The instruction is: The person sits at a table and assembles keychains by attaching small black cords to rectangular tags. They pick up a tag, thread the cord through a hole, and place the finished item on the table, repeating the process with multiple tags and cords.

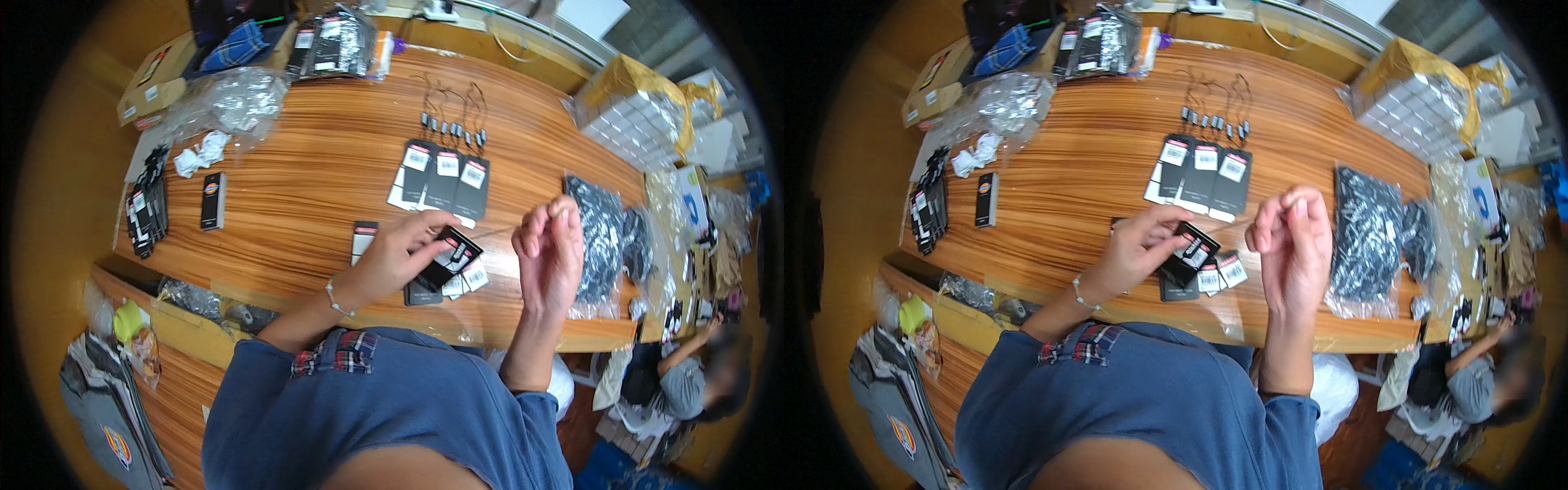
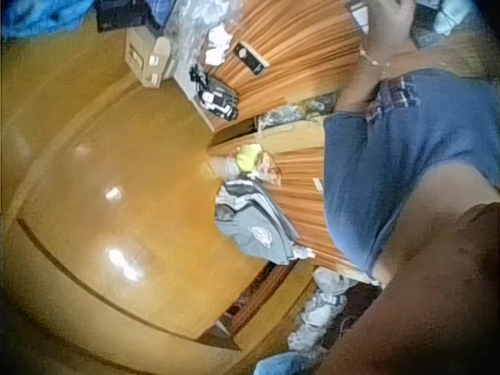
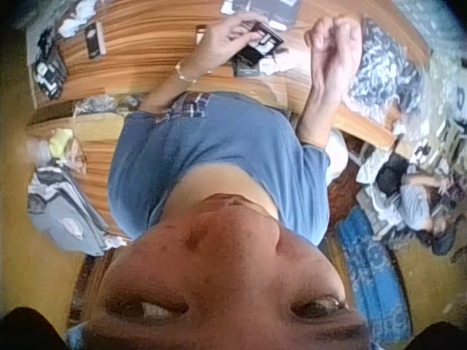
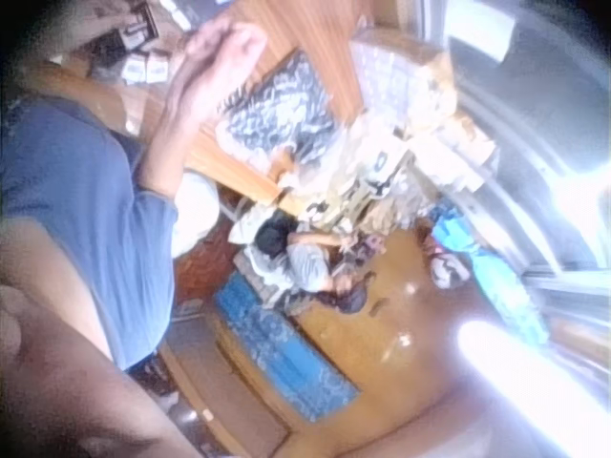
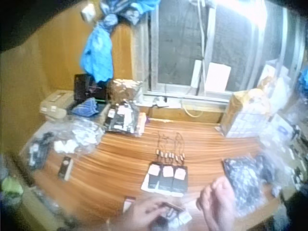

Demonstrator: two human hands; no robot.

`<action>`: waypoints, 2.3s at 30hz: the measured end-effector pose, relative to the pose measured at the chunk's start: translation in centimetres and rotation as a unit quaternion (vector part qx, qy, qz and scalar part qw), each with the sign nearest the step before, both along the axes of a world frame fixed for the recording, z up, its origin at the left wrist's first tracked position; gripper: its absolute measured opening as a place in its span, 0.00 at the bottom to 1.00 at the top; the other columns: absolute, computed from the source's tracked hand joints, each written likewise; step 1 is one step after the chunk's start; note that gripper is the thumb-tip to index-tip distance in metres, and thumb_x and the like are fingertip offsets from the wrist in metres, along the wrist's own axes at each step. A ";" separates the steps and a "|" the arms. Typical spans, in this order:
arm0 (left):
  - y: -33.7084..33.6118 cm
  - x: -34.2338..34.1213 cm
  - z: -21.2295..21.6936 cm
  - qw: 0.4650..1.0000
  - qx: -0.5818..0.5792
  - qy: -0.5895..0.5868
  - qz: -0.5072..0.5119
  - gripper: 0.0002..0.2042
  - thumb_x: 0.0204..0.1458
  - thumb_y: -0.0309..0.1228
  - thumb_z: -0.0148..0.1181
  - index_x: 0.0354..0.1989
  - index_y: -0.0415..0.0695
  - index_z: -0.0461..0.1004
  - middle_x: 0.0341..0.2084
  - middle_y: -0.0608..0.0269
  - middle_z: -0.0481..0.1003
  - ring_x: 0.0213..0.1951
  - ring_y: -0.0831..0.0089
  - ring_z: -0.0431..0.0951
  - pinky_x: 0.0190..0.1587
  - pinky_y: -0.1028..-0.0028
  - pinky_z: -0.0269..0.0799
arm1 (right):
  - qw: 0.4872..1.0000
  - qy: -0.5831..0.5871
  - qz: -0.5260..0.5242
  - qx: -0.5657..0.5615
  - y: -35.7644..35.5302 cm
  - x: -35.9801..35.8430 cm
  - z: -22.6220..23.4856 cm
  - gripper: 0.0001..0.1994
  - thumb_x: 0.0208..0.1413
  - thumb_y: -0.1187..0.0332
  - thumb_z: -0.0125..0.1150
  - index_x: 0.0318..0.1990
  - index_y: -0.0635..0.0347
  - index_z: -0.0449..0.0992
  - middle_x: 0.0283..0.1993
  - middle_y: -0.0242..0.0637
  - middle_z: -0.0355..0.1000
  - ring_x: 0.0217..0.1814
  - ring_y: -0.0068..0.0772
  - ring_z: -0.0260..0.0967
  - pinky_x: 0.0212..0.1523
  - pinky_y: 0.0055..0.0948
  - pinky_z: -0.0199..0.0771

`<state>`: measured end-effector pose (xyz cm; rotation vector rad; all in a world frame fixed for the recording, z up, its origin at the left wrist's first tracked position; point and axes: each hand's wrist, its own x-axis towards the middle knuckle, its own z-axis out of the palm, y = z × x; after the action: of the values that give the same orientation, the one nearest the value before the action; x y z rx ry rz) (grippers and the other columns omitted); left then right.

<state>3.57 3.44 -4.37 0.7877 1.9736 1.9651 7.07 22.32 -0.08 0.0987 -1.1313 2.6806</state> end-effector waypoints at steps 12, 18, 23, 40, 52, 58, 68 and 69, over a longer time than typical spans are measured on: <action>-9.1 -2.0 -3.4 0.954 -0.277 0.110 0.035 0.24 0.41 0.34 0.64 0.49 0.42 0.66 0.40 0.57 0.68 0.45 0.64 0.68 0.50 0.69 0.63 | 0.984 0.022 -0.024 0.176 -0.7 2.5 1.2 0.06 0.56 0.73 0.48 0.39 0.65 0.65 0.24 0.35 0.62 0.23 0.20 0.55 0.27 0.20 0.58; -10.0 -1.2 -5.6 0.908 -0.394 0.135 0.048 0.34 0.34 0.44 0.67 0.52 0.44 0.64 0.45 0.57 0.65 0.51 0.58 0.61 0.55 0.63 0.55 | 0.973 0.011 -0.057 0.223 -0.3 2.8 1.4 0.11 0.51 0.79 0.52 0.44 0.67 0.67 0.29 0.39 0.68 0.30 0.24 0.65 0.32 0.21 0.65; -9.7 -1.3 -4.9 0.905 -0.390 0.160 0.052 0.33 0.32 0.40 0.69 0.51 0.43 0.66 0.45 0.57 0.65 0.51 0.58 0.61 0.55 0.63 0.55 | 0.955 0.010 -0.073 0.288 -1.1 2.6 1.4 0.07 0.50 0.82 0.53 0.38 0.69 0.69 0.30 0.41 0.69 0.32 0.27 0.70 0.35 0.22 0.69; -1.6 -0.6 3.1 0.992 0.006 0.055 0.117 0.09 0.47 0.20 0.58 0.36 0.38 0.66 0.28 0.60 0.76 0.32 0.78 0.77 0.33 0.82 0.74 | 0.862 0.066 -0.178 0.471 -4.7 0.9 0.0 0.05 0.43 0.83 0.58 0.29 0.66 0.71 0.24 0.37 0.71 0.25 0.25 0.69 0.27 0.21 0.68; 0.1 -0.5 4.0 0.978 0.003 0.178 0.111 0.08 0.43 0.21 0.61 0.33 0.37 0.72 0.27 0.61 0.76 0.29 0.75 0.78 0.30 0.79 0.76 | 0.804 0.135 -0.237 0.528 -4.5 0.1 0.0 0.06 0.39 0.85 0.57 0.26 0.66 0.70 0.24 0.40 0.71 0.24 0.29 0.70 0.27 0.22 0.69; -0.1 -0.7 4.2 0.970 -0.019 0.218 0.107 0.09 0.42 0.21 0.61 0.34 0.38 0.73 0.28 0.61 0.76 0.26 0.76 0.78 0.26 0.80 0.74 | 0.814 0.135 -0.258 0.503 -4.6 0.0 -0.5 0.06 0.39 0.86 0.57 0.26 0.67 0.69 0.23 0.41 0.71 0.25 0.30 0.71 0.27 0.22 0.69; -0.1 -0.9 4.5 0.963 -0.064 0.249 0.080 0.10 0.41 0.20 0.62 0.34 0.37 0.74 0.29 0.59 0.76 0.28 0.73 0.77 0.29 0.79 0.74 | 0.847 0.105 -0.228 0.468 -4.4 -0.3 -0.6 0.06 0.41 0.86 0.56 0.27 0.68 0.69 0.24 0.41 0.71 0.26 0.28 0.70 0.30 0.21 0.69; -0.1 -1.0 4.5 0.960 -0.072 0.260 0.076 0.10 0.41 0.20 0.61 0.34 0.37 0.74 0.29 0.59 0.76 0.28 0.72 0.77 0.29 0.79 0.74 | 0.856 0.090 -0.219 0.460 -4.4 -0.2 -0.6 0.05 0.42 0.86 0.55 0.27 0.68 0.69 0.25 0.41 0.71 0.27 0.27 0.70 0.30 0.21 0.69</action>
<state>2.57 3.35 0.17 1.2481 2.5019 1.7899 6.85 17.93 -0.67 0.2100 -1.9681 1.5172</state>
